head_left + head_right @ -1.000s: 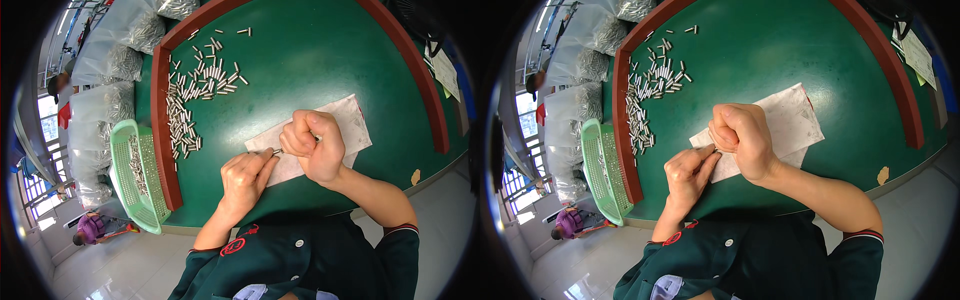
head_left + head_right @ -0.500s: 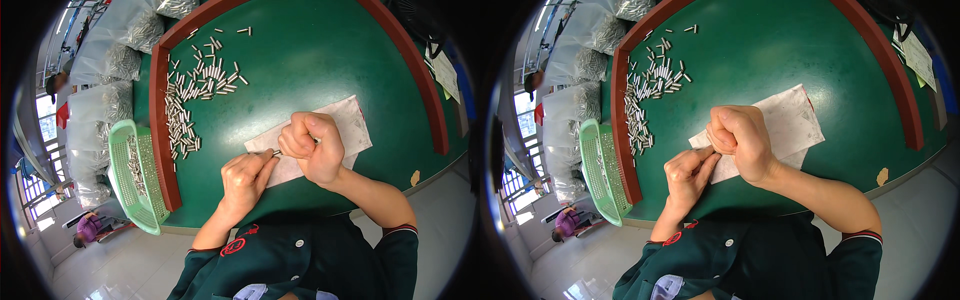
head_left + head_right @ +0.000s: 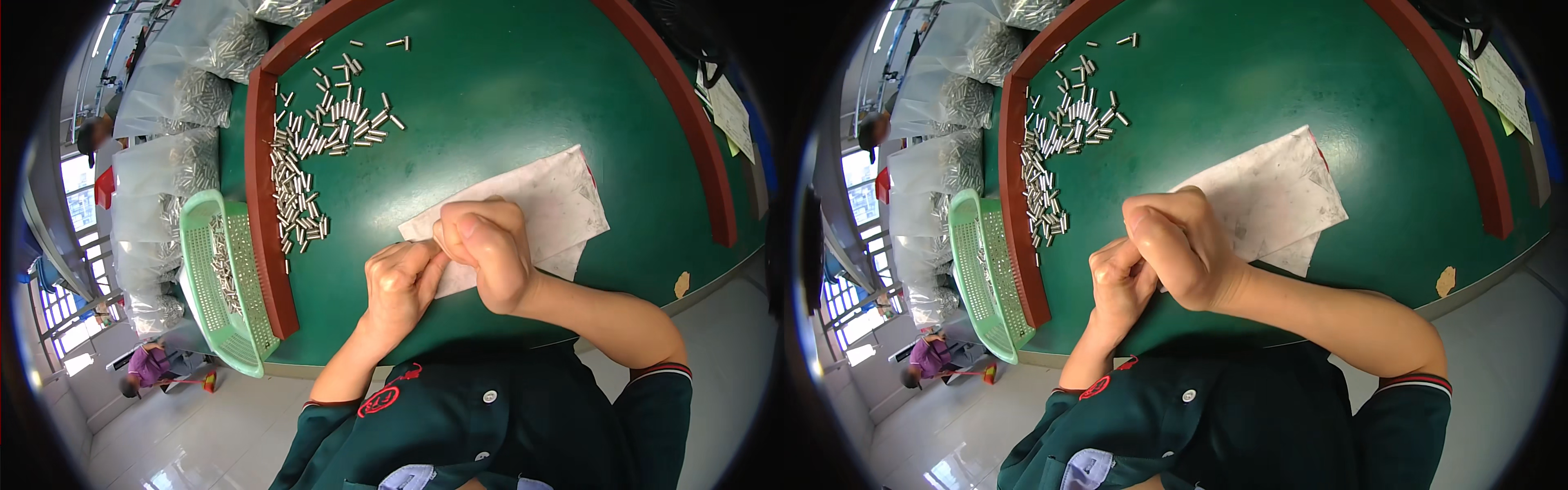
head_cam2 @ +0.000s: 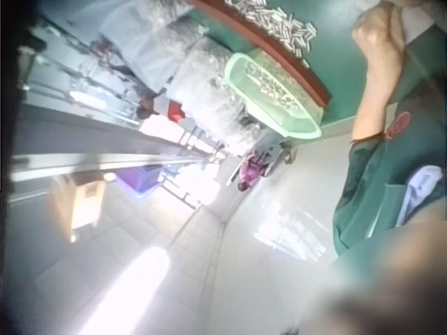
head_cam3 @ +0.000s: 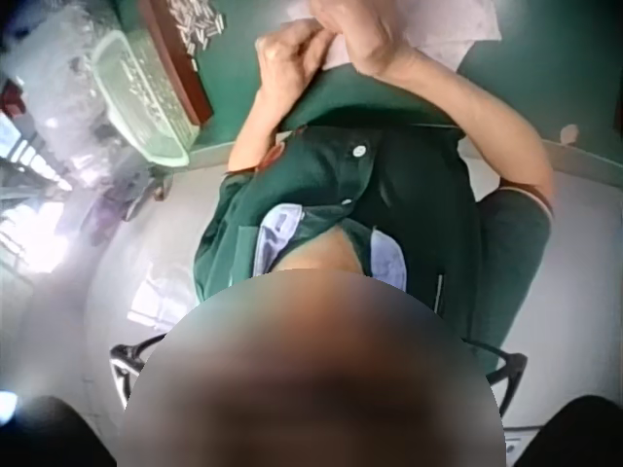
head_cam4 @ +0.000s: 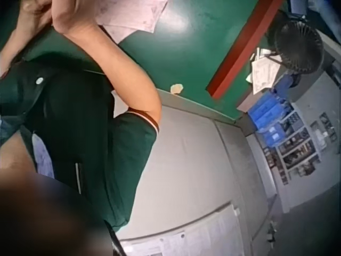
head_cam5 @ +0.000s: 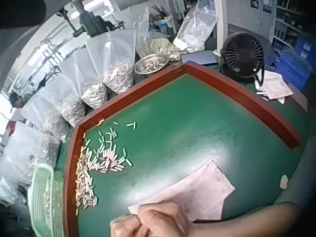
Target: Inspecting and cleaning small metal pins using a cloth and a pick tool.
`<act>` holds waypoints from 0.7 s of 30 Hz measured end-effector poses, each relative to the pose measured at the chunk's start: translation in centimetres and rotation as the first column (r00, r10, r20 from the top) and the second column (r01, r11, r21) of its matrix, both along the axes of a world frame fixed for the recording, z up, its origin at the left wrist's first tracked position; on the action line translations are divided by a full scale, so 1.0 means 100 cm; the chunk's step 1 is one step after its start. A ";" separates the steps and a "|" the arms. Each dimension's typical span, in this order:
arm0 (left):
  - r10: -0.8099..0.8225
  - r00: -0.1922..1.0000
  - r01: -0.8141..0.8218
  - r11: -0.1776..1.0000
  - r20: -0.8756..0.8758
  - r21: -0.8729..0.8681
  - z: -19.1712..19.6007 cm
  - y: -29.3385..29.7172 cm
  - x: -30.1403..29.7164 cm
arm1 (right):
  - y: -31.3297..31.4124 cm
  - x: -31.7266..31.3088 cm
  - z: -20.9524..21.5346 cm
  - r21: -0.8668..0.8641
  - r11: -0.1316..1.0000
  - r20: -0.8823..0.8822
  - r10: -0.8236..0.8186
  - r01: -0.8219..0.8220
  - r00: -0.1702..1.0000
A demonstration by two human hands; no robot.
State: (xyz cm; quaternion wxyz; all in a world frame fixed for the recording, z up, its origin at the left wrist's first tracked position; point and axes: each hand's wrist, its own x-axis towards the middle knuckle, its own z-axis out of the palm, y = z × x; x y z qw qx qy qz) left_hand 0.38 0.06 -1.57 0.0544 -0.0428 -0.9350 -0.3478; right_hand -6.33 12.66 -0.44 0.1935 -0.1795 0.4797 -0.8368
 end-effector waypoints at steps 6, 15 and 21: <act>0.021 0.998 -0.027 0.996 -0.061 -0.090 0.003 0.008 -0.002 | 0.005 -0.009 -0.005 -0.125 0.992 0.278 0.048 -0.013 0.960; -0.111 0.994 0.103 0.937 -0.004 -0.333 0.020 0.003 0.001 | 0.014 -0.014 -0.001 -0.169 0.985 0.221 0.007 0.031 0.975; -0.243 0.964 0.173 0.879 -0.106 -0.445 0.019 0.000 -0.005 | 0.012 -0.011 -0.002 -0.148 0.989 0.238 0.029 0.007 0.971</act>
